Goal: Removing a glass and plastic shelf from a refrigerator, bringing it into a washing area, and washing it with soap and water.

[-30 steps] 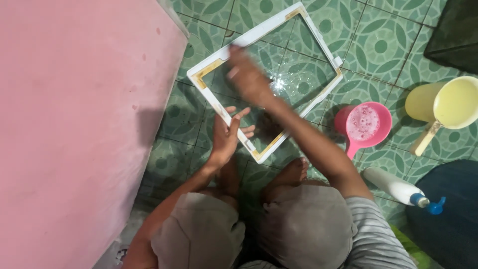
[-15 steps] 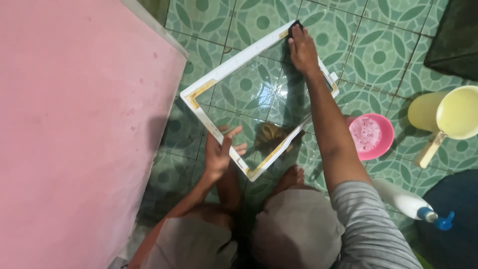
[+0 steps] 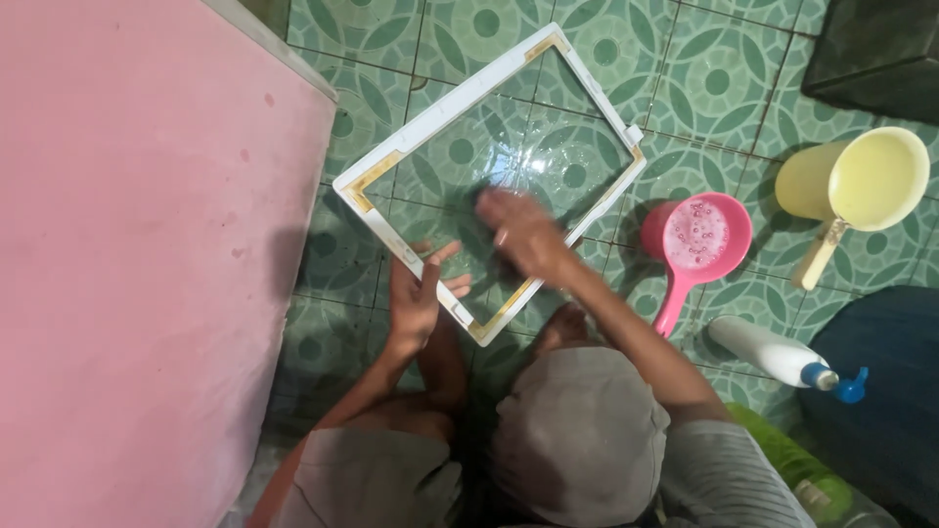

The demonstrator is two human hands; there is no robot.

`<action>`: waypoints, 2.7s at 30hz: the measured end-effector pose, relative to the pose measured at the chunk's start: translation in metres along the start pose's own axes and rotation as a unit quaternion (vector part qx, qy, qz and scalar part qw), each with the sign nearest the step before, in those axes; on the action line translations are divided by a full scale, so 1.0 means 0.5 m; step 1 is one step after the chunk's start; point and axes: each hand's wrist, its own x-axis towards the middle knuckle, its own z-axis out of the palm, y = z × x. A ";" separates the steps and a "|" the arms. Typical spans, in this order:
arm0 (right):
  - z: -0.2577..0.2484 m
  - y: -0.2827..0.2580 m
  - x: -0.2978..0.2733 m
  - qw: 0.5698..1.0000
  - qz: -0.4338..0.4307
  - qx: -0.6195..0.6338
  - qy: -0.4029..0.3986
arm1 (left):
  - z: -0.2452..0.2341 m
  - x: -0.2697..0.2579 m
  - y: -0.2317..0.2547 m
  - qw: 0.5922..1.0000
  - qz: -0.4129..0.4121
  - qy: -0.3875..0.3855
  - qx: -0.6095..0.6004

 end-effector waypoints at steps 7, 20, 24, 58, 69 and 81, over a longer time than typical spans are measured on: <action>-0.028 0.384 -0.011 0.940 0.280 -0.145 0.130 | 0.017 0.001 0.030 0.999 0.007 0.021 0.032; 0.003 0.040 -0.252 0.882 0.275 0.007 0.383 | 0.035 -0.009 0.050 0.998 0.028 0.051 0.034; -0.151 0.128 -0.357 0.817 0.387 -0.035 0.426 | 0.026 -0.005 0.051 0.998 0.029 0.032 0.039; -0.037 0.491 -0.511 0.855 0.417 -0.281 -0.130 | 0.023 -0.002 0.052 0.998 0.035 0.031 0.048; -0.246 0.138 -0.359 0.891 0.425 -0.131 0.087 | 0.027 -0.003 0.059 0.998 0.027 0.035 0.052; -0.268 0.148 -0.369 0.873 0.412 -0.148 0.214 | 0.037 -0.004 0.072 0.998 0.030 0.037 0.042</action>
